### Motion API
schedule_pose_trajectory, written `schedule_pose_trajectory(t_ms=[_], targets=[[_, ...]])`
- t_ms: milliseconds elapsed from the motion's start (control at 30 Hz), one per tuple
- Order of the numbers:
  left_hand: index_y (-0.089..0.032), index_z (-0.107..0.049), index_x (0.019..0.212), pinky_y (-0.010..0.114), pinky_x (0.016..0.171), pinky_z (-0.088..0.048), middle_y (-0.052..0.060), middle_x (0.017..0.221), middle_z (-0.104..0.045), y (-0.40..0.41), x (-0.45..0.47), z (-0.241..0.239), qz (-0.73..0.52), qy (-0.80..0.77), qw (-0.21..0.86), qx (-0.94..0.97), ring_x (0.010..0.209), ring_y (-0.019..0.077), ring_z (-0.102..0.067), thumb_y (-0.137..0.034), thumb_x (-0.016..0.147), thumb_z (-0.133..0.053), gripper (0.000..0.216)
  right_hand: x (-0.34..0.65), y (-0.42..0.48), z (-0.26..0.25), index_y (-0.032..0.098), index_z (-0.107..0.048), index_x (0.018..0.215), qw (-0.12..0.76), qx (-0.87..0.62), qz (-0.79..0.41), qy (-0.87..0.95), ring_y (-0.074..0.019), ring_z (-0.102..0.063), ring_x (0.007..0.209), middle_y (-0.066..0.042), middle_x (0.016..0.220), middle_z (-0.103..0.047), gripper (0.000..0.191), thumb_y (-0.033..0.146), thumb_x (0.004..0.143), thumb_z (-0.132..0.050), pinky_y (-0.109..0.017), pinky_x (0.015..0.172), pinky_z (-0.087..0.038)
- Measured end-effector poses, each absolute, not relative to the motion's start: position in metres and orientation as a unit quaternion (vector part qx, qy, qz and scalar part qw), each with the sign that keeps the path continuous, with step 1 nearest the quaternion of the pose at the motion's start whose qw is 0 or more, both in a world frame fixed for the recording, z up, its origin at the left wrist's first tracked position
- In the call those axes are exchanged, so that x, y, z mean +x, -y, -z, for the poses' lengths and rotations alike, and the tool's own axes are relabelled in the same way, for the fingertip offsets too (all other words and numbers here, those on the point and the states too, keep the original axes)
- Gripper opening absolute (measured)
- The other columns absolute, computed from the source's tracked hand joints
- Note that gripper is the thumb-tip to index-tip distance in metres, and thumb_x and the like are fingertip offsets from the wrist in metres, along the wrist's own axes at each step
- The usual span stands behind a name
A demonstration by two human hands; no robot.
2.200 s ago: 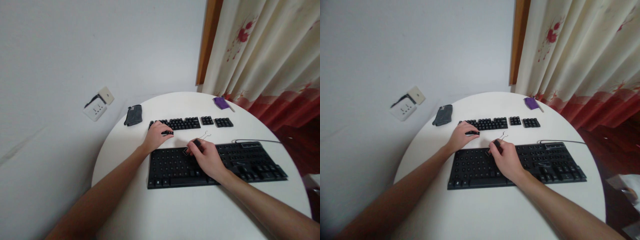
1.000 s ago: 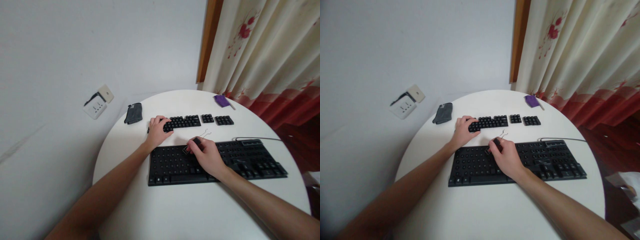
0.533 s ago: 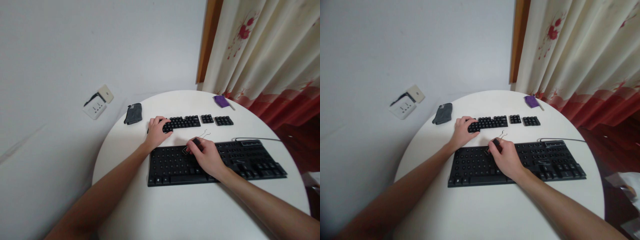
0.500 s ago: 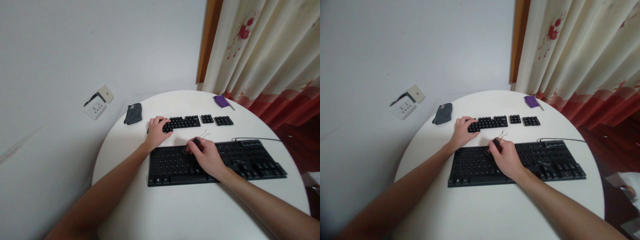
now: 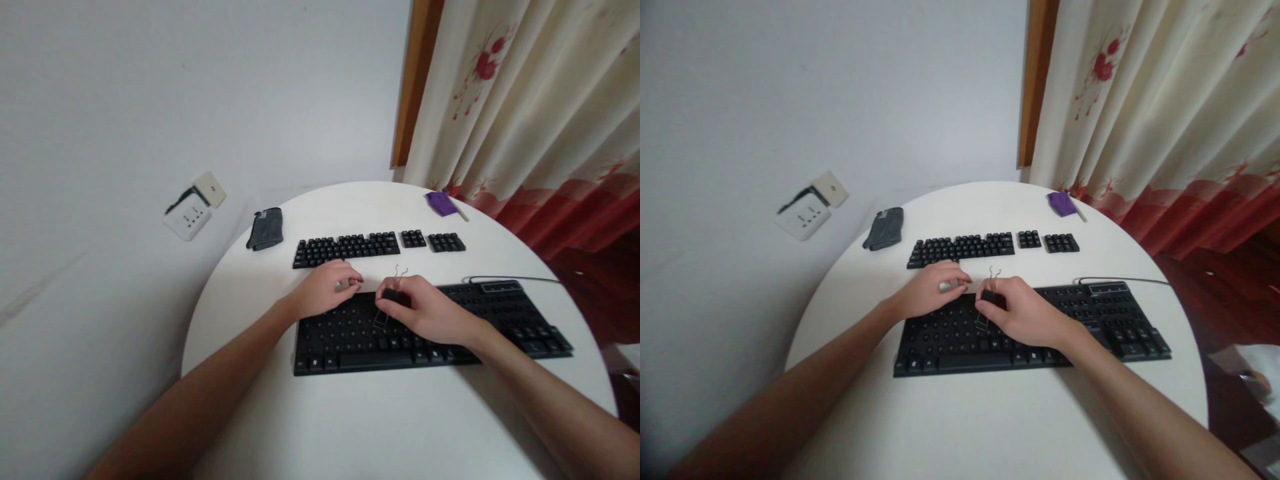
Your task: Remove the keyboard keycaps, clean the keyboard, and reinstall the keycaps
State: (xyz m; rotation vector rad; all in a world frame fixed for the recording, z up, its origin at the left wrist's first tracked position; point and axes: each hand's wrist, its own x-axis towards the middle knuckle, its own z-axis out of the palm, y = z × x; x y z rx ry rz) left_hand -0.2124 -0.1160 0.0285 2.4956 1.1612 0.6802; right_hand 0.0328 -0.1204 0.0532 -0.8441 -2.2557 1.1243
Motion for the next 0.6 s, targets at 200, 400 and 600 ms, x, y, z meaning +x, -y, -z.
schedule_pose_trajectory(t_ms=[200, 400, 600], targets=[[-0.021, -0.071, 0.095, 0.028, 0.077, -0.048, 0.002, 0.089, -0.068, 0.1297, -0.1997, -0.0379, -0.171, -0.345, 0.208, 0.899, 0.083, 0.0165, -0.064, -0.020, 0.090, -0.059, 0.013, 0.0347, 0.1262, -0.0538, 0.020, -0.069, 0.086, 0.187, -0.259, -0.425, 0.847, -0.0144, -0.055, 0.066, 0.002, 0.073, -0.065, 0.016, 0.023, 0.092, -0.054, -0.026, 0.065, -0.044], [-0.022, -0.071, 0.098, 0.027, 0.077, -0.048, 0.003, 0.090, -0.069, 0.1273, -0.2013, -0.0362, -0.160, -0.342, 0.212, 0.901, 0.084, 0.0163, -0.064, -0.018, 0.091, -0.058, 0.016, 0.0370, 0.1300, -0.0559, 0.020, -0.072, 0.084, 0.125, -0.190, -0.447, 0.865, -0.0130, -0.055, 0.064, 0.001, 0.076, -0.068, 0.018, 0.018, 0.089, -0.055, -0.024, 0.062, -0.043], [-0.020, -0.071, 0.098, 0.027, 0.077, -0.048, 0.003, 0.090, -0.069, 0.1281, -0.2003, -0.0373, -0.155, -0.339, 0.209, 0.904, 0.084, 0.0164, -0.063, -0.016, 0.091, -0.058, 0.015, 0.0366, 0.1299, -0.0544, 0.019, -0.071, 0.082, 0.122, -0.211, -0.430, 0.870, -0.0131, -0.054, 0.062, 0.001, 0.072, -0.067, 0.018, 0.020, 0.090, -0.055, -0.025, 0.060, -0.042]])
